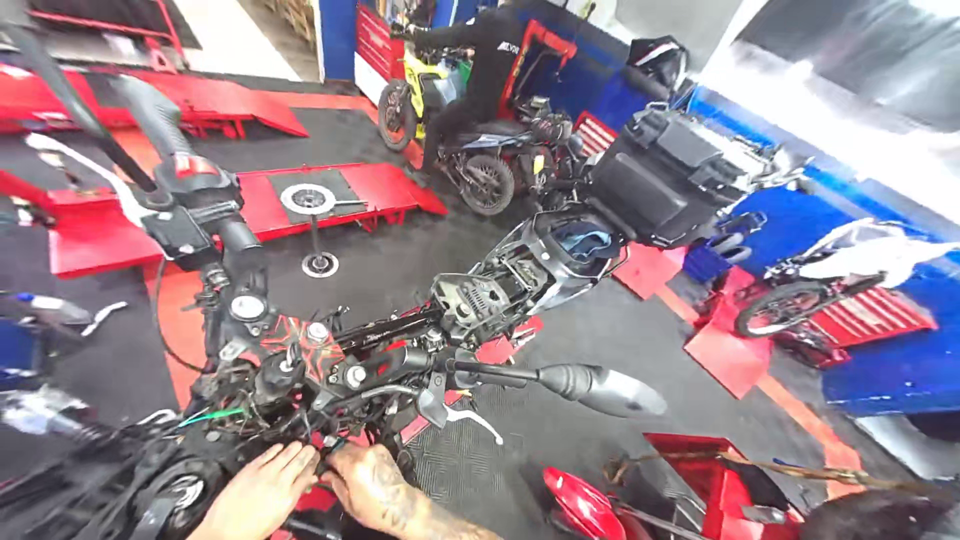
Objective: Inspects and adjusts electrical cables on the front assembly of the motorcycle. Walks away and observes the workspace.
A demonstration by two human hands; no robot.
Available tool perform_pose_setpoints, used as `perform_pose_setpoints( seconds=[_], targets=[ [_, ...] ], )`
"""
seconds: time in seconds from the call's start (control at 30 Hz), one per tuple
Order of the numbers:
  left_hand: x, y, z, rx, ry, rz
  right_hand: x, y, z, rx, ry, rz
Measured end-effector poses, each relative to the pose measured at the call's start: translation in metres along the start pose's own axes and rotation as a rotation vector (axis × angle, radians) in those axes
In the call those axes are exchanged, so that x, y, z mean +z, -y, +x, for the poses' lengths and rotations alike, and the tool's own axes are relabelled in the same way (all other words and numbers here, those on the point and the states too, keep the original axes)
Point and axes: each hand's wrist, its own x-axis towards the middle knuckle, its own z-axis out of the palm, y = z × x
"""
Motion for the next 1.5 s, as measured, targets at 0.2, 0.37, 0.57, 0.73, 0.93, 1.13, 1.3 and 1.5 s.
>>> perform_pose_setpoints(
  seconds=[0.2,0.37,0.57,0.73,0.93,1.13,1.3,1.5],
  targets=[
    [0.001,0.001,0.001,0.000,0.003,-0.020,0.004,0.003,0.001,0.006,0.005,-0.034],
    [0.002,-0.009,0.010,-0.117,0.086,0.002,-0.002,0.007,0.000,0.127,0.078,-0.073],
    [-0.009,-0.018,0.004,-0.156,0.034,-0.030,0.002,0.008,-0.024,0.227,0.011,-0.183],
    [0.001,-0.023,-0.006,-0.066,-0.081,-0.025,0.000,0.004,-0.041,0.118,-0.068,-0.288],
    [-0.034,-0.017,0.009,-0.160,0.172,-0.309,-0.019,0.014,-0.042,0.063,-0.086,-0.234],
    [-0.029,0.007,0.017,-0.085,0.259,-0.381,-0.014,0.006,-0.034,0.058,-0.053,-0.161],
    [-0.034,0.003,0.021,-0.011,0.301,-0.288,-0.023,0.011,-0.034,0.037,-0.005,-0.103],
    [-0.042,-0.009,0.012,-0.170,0.410,-0.358,-0.028,0.022,-0.028,0.055,0.012,-0.093]
  ],
)
